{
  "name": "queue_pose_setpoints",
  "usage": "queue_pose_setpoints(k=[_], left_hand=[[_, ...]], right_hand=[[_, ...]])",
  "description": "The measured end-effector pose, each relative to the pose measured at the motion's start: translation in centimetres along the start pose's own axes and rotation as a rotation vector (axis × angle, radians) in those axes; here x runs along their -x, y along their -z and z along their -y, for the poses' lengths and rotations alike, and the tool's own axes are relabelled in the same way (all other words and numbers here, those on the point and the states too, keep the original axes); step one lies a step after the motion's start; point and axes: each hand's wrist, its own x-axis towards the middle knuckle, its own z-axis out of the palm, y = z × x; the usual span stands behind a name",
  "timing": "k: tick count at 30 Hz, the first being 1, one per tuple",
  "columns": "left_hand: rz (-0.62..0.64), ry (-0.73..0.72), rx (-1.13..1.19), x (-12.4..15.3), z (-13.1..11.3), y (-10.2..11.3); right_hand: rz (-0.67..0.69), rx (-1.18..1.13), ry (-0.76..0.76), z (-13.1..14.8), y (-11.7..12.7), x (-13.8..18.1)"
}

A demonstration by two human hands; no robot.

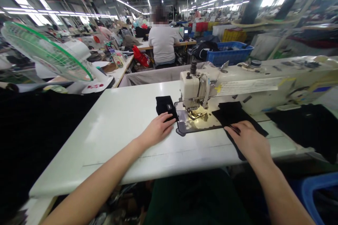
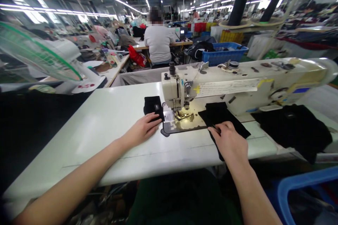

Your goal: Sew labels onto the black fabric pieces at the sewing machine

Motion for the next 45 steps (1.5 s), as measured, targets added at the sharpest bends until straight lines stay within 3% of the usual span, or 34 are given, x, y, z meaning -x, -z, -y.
queue_pose_setpoints(k=[4, 9, 11, 14, 17, 19, 21, 23, 25, 27, 28, 30, 32, 35, 38, 41, 45], left_hand=[[-0.019, 0.049, 0.01, 1.0, 2.3, 0.9], [-0.069, 0.278, -0.081, 2.8, 7.7, 3.2], [-0.1, 0.311, -0.137, 2.8, 8.1, 4.1], [-0.143, 0.249, -0.113, 1.7, 4.8, 4.9], [-0.091, 0.118, 0.067, -0.2, -1.1, 4.5], [-0.054, 0.039, 0.234, -1.6, -4.7, 3.6], [-0.007, 0.069, 0.455, -2.8, -7.6, 2.7], [0.048, 0.19, 0.748, -3.9, -9.9, 1.9], [0.167, 0.318, 1.116, -4.8, -11.5, 1.5], [0.306, 0.429, 1.501, -5.4, -12.6, 1.3], [0.328, 0.475, 1.653, -5.6, -12.9, 1.2], [0.216, 0.501, 1.81, -5.6, -12.8, 1.1], [0.044, 0.469, 1.798, -5.3, -12.2, 1.0], [-0.032, 0.549, 1.66, -4.3, -10.8, 1.4], [-0.023, 0.609, 1.363, -3.5, -10.4, 2.6], [0.049, 0.479, 1.086, -3.3, -11.3, 4.0], [0.073, 0.401, 0.94, -3.4, -12.7, 4.5]], right_hand=[[-0.014, 0.024, 0.048, 0.2, 0.0, 0.1], [-0.107, -0.111, 0.108, 0.0, -0.3, -0.2], [-0.151, -0.167, 0.1, -0.3, -0.3, -0.4], [-0.277, -0.221, 0.034, -0.9, 0.4, -0.6], [-0.604, -0.389, 0.006, -1.5, 2.2, -0.4], [-0.721, -0.519, 0.021, -2.0, 3.9, 0.1], [-0.617, -0.624, 0.038, -2.3, 5.9, 0.9], [-0.393, -0.73, 0.094, -2.4, 7.7, 2.1], [-0.224, -0.806, 0.176, -1.9, 9.0, 3.4], [-0.145, -0.832, 0.257, -1.0, 9.6, 4.7], [-0.11, -0.836, 0.288, -0.5, 9.7, 5.2], [0.012, -0.867, 0.316, 0.5, 9.1, 6.0], [0.171, -0.924, 0.276, 1.1, 7.9, 6.4], [0.33, -0.944, 0.195, 1.6, 5.5, 6.4], [0.189, -0.905, 0.167, 2.0, 4.1, 6.4], [-0.056, -0.904, 0.31, 3.1, 4.7, 6.5], [-0.039, -0.796, 0.617, 5.1, 6.4, 6.3]])
